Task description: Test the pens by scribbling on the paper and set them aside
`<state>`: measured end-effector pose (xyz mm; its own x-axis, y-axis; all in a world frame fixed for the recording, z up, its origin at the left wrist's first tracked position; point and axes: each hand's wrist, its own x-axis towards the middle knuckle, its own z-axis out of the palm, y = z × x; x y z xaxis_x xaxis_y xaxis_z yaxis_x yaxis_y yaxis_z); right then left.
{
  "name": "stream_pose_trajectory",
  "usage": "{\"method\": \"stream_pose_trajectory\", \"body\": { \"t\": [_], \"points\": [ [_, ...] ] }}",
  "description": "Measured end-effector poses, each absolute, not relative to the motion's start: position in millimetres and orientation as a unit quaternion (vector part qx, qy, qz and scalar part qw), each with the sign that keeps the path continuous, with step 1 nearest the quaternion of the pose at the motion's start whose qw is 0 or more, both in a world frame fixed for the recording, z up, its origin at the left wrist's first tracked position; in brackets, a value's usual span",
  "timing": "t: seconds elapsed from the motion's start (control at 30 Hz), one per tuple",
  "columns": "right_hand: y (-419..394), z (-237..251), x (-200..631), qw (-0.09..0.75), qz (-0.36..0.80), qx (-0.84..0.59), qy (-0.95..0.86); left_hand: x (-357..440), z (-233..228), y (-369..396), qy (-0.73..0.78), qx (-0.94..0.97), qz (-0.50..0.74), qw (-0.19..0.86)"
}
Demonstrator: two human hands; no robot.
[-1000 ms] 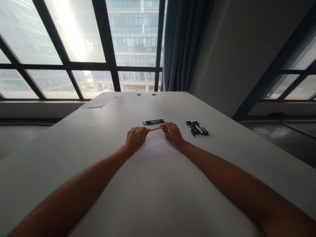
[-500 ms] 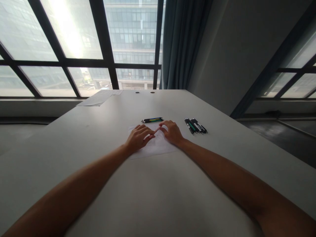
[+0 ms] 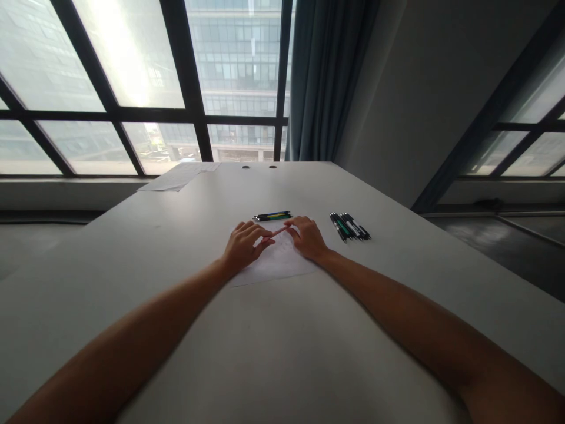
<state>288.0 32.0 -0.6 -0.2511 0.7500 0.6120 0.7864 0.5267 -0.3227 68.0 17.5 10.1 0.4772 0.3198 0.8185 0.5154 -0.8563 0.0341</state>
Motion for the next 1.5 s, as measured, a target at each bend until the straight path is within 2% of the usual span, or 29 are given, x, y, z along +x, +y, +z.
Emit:
{"method": "stream_pose_trajectory", "body": {
  "t": [0.17,0.27,0.37,0.6,0.77,1.27,1.5],
  "points": [
    [32,1,288,0.352,-0.037,-0.505,-0.788,67,9,19,-0.347,-0.823,-0.435,0.111],
    [31,3,287,0.353,-0.061,-0.505,-0.786,65,11,20,-0.416,-0.785,-0.433,0.153],
    [27,7,282,0.361,-0.068,-0.466,-0.805,66,13,18,-0.374,-0.815,-0.4,0.186],
    [15,14,271,0.413,-0.02,-0.362,-0.836,69,9,16,-0.348,-0.86,-0.348,0.134],
    [20,10,276,0.436,0.004,-0.371,-0.82,68,7,17,-0.345,-0.86,-0.349,0.141],
    [24,7,279,0.4,-0.016,-0.369,-0.838,69,5,16,-0.353,-0.863,-0.344,0.113],
    [22,8,278,0.423,0.006,-0.364,-0.83,67,3,20,-0.363,-0.859,-0.338,0.126]
  ]
}}
